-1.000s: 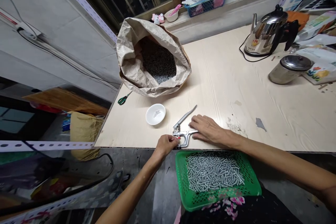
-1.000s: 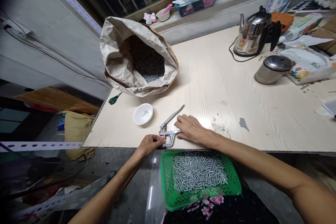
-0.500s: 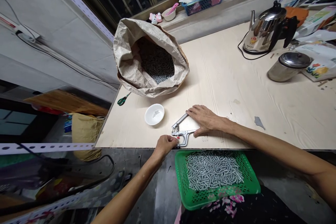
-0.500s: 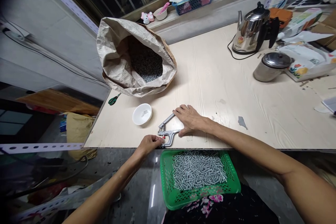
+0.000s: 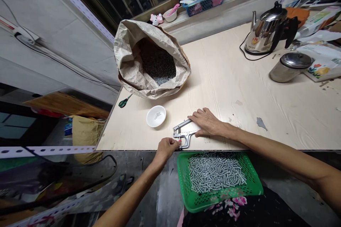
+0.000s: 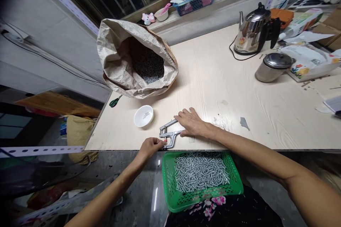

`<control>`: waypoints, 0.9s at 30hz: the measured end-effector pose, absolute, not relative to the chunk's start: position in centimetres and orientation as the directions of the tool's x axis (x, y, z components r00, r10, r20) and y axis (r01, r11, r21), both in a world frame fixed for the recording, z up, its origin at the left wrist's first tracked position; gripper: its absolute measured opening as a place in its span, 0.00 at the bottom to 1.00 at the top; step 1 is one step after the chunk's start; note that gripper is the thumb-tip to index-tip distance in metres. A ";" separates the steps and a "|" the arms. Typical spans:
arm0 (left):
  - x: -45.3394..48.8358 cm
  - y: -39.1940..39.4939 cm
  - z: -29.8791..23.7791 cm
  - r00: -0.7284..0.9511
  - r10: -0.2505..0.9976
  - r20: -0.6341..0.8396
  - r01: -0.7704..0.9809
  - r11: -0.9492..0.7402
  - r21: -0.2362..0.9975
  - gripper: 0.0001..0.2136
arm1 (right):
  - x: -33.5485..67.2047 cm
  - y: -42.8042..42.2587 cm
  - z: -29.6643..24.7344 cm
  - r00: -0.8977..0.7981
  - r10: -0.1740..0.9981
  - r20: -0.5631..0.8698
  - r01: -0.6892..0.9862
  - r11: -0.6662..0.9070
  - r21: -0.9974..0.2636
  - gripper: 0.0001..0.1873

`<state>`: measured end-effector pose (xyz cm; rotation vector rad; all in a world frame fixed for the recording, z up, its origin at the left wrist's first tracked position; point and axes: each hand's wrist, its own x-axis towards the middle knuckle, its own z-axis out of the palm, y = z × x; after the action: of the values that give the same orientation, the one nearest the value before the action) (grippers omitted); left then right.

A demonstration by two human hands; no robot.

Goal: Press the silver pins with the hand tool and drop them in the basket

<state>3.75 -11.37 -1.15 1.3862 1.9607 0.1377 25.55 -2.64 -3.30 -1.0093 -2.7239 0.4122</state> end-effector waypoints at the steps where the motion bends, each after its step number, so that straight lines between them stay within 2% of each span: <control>1: 4.1 -11.6 -1.1 -0.142 0.908 -0.394 0.847 0.318 0.427 0.14 | 25.5 -2.8 -3.2 -0.745 0.658 0.106 0.597 0.730 -0.334 0.32; 3: 5.0 -11.7 -1.1 -0.013 0.988 -0.156 0.945 0.063 0.322 0.11 | 25.5 -3.2 -3.0 -0.749 0.651 0.123 0.584 0.736 -0.342 0.32; 5: 6.0 -11.0 -1.4 0.182 0.983 0.003 0.949 -0.177 0.260 0.16 | 25.4 -3.5 -3.0 -0.746 0.653 0.130 0.582 0.735 -0.348 0.33; 7: 6.8 -9.6 -1.7 0.368 0.930 0.020 0.897 -0.361 0.254 0.24 | 25.4 -3.7 -3.2 -0.733 0.668 0.127 0.593 0.720 -0.360 0.35; 9: 7.3 -7.9 -1.9 0.491 0.870 -0.040 0.845 -0.464 0.267 0.27 | 25.7 -3.7 -3.3 -0.718 0.687 0.116 0.608 0.699 -0.376 0.37; 11: 7.5 -6.4 -1.8 0.539 0.833 -0.121 0.826 -0.496 0.267 0.29 | 26.3 -3.6 -3.2 -0.717 0.691 0.087 0.610 0.684 -0.400 0.37; 14: 7.6 -5.5 -1.4 0.537 0.822 -0.189 0.839 -0.496 0.224 0.27 | 27.2 -3.6 -2.9 -0.729 0.683 0.051 0.599 0.671 -0.436 0.29; 20: 8.2 -6.1 -1.3 0.468 0.868 -0.166 0.867 -0.416 0.274 0.09 | 26.7 -3.7 -4.2 -0.722 0.684 0.101 0.601 0.693 -0.399 0.05; 23: 8.4 -5.9 -1.4 0.445 0.879 -0.170 0.875 -0.387 0.292 0.05 | 26.1 -3.6 -4.9 -0.716 0.691 0.096 0.615 0.690 -0.383 0.09; 26: 8.2 -5.9 -1.5 0.430 0.889 -0.157 0.878 -0.372 0.302 0.06 | 26.3 -3.1 -4.7 -0.710 0.698 0.093 0.623 0.684 -0.380 0.07; 27: 8.2 -6.2 -1.7 0.420 0.899 -0.128 0.878 -0.366 0.309 0.08 | 26.6 -2.9 -4.5 -0.712 0.695 0.101 0.620 0.690 -0.373 0.10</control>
<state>8.17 -6.18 -1.69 2.3507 1.5307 0.0877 26.61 -2.89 -4.49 -1.0556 -2.6673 0.4627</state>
